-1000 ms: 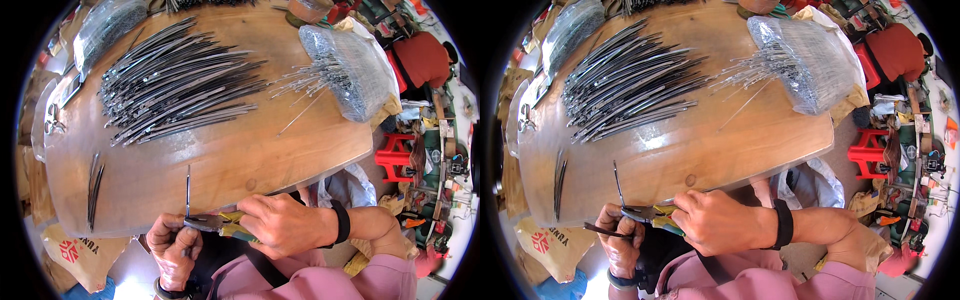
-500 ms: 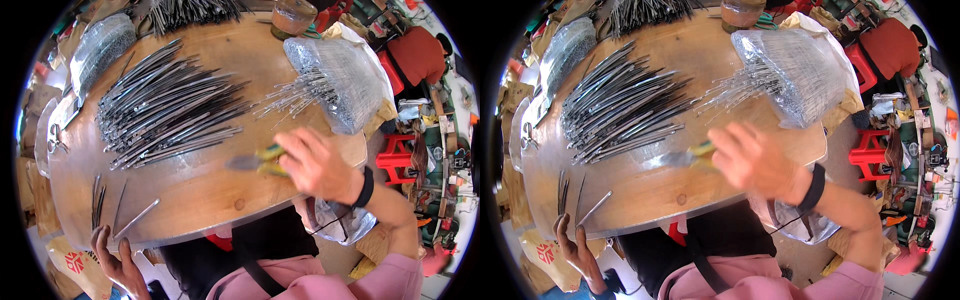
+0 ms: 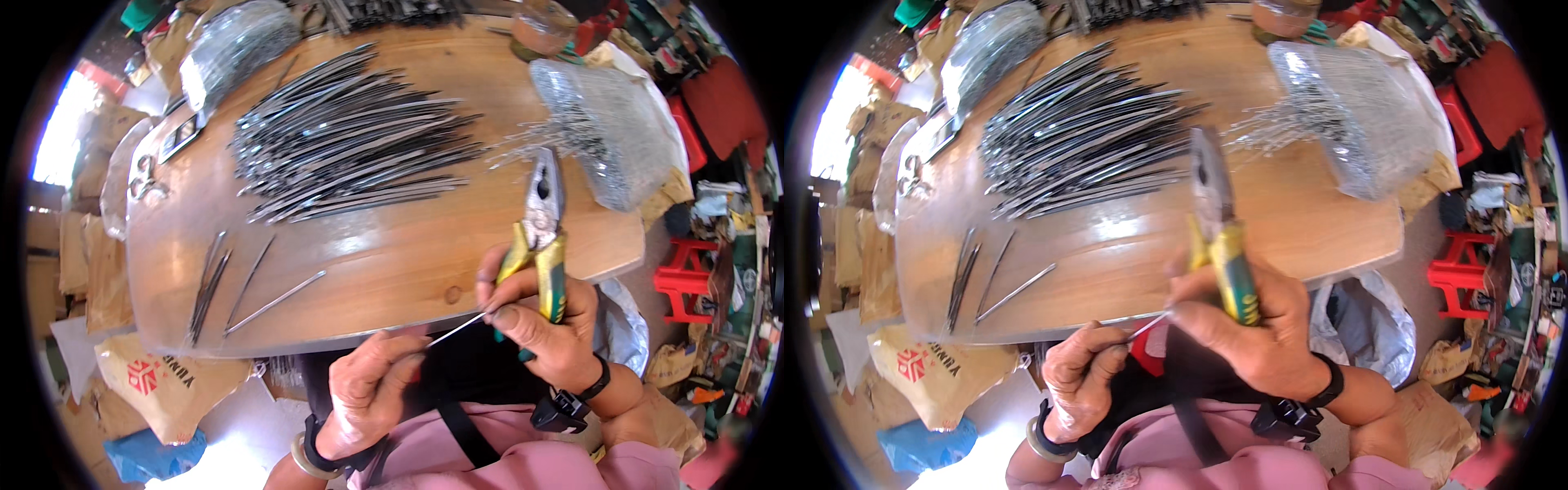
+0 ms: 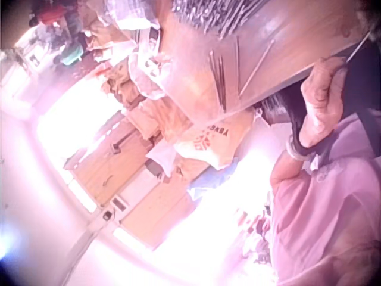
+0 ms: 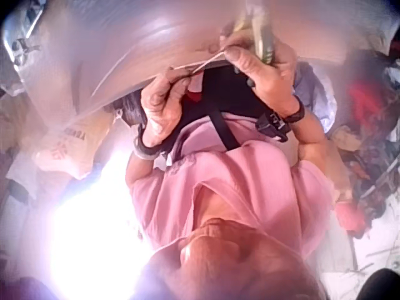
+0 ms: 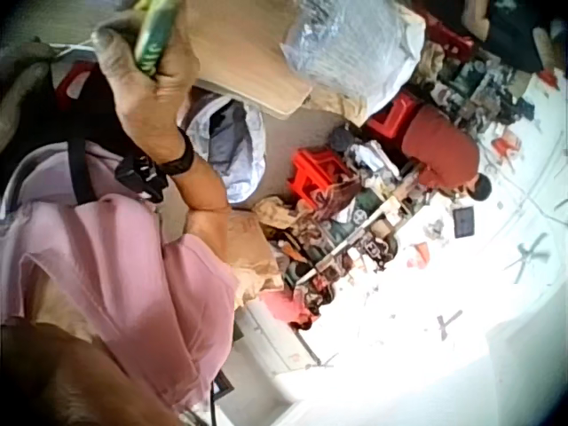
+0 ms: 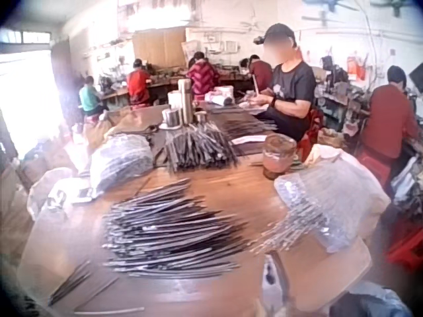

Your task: The person uses pliers to bend small metal rods and then bundles the finished pieces together by hand, eventually placing the bundle into a container on the floor.

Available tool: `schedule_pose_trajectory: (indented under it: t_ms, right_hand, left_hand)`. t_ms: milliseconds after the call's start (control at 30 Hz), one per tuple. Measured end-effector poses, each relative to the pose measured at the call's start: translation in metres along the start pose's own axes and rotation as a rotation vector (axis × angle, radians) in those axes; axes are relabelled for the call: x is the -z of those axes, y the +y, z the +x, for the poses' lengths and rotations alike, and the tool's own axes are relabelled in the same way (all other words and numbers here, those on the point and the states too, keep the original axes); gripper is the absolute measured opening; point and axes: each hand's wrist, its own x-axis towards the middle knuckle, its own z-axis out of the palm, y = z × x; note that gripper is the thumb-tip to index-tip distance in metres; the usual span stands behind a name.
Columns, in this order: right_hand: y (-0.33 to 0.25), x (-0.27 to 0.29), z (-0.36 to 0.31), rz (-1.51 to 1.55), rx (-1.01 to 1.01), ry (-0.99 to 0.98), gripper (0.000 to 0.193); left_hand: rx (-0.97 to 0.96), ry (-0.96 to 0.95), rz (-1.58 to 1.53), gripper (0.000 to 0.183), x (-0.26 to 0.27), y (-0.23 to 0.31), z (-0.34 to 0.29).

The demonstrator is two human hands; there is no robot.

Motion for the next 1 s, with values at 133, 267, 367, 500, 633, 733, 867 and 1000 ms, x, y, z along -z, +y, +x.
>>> schedule_pose_trajectory:
  t_ms: [133,267,367,500,633,733,867,1000]
  right_hand:
    - [0.010,0.002,0.004,-0.270,0.102,-0.028,0.013]
    - [0.011,0.013,0.006,-0.516,0.110,-0.185,0.014]
    - [0.012,0.018,0.003,-0.557,0.045,-0.249,0.015]
    - [0.018,0.024,0.005,-0.429,0.008,-0.240,0.014]
    - [0.010,0.029,0.007,-0.417,-0.035,-0.169,0.012]
    - [0.012,0.025,0.005,-0.262,-0.108,-0.161,0.013]
    - [0.010,0.030,-0.004,-0.244,-0.120,-0.183,0.013]
    - [0.006,0.037,-0.012,-0.128,-0.198,-0.123,0.014]
  left_hand:
    - [-0.160,-0.046,0.228,0.017,0.008,0.004,0.005]
    - [-0.227,-0.044,0.256,0.018,0.007,-0.006,0.009]
    - [-0.247,-0.092,0.306,0.028,0.013,-0.016,0.014]
    - [-0.139,-0.224,0.285,0.032,0.029,-0.006,0.026]
    - [-0.140,0.197,0.538,0.029,0.085,-0.007,0.058]
    - [-0.379,0.297,1.090,0.023,0.097,-0.033,0.101]
    - [-0.262,0.118,1.070,0.012,0.112,-0.041,0.102]
    - [-0.293,0.193,0.995,0.009,0.114,-0.033,0.092]
